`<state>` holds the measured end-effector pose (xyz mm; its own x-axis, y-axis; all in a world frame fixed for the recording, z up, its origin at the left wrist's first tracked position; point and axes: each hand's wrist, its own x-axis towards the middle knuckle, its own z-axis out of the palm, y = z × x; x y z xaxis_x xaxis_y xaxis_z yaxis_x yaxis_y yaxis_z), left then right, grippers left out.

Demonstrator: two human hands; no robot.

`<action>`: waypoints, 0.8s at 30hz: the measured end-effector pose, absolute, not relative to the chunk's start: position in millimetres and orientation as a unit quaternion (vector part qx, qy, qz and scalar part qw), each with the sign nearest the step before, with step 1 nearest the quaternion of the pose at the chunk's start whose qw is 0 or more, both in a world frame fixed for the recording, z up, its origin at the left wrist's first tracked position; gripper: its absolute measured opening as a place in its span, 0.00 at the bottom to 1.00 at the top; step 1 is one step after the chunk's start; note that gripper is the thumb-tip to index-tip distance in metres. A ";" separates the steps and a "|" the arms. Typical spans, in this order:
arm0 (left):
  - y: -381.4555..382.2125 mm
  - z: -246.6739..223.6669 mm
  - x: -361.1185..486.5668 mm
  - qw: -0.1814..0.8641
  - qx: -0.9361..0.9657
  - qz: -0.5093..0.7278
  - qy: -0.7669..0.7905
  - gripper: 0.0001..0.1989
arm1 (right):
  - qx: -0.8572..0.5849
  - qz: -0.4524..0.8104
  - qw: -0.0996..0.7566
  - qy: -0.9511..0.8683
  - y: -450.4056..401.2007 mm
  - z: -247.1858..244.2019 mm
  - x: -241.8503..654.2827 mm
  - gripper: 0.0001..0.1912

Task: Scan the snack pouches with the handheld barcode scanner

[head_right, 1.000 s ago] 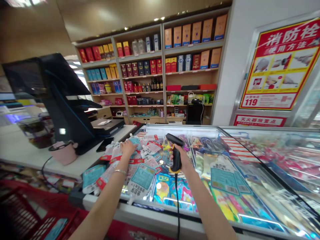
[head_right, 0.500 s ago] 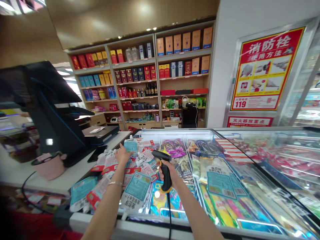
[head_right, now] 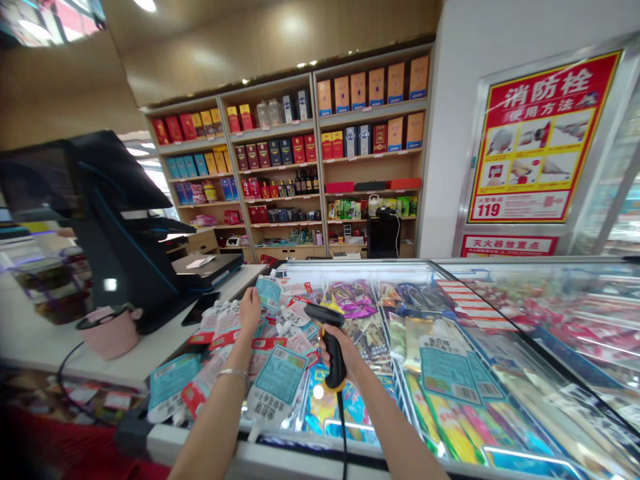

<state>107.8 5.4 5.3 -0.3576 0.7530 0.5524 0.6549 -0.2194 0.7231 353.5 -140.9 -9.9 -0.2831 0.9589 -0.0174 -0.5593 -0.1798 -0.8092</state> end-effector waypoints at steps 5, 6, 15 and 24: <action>-0.5 9.6 129.1 0.030 0.523 0.623 0.581 0.13 | -0.280 0.708 0.529 -0.376 -141.9 -10.7 351.5 0.18; -0.8 9.0 133.4 0.026 0.523 0.635 0.568 0.13 | -0.281 0.706 0.529 -0.378 -141.9 -11.0 351.2 0.18; 2.4 -1.5 148.8 0.031 0.559 0.655 0.508 0.13 | -0.270 0.717 0.532 -0.362 -139.1 -14.6 351.3 0.17; -3.0 3.0 152.9 0.046 0.540 0.654 0.527 0.13 | -0.272 0.704 0.552 -0.354 -142.4 -4.8 352.6 0.15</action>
<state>152.9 -3.0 3.0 -0.4120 0.6300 0.6583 0.5091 -0.4400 0.7397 352.6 -142.4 -4.8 -0.2421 0.9702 0.0077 -0.5843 -0.1395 -0.7995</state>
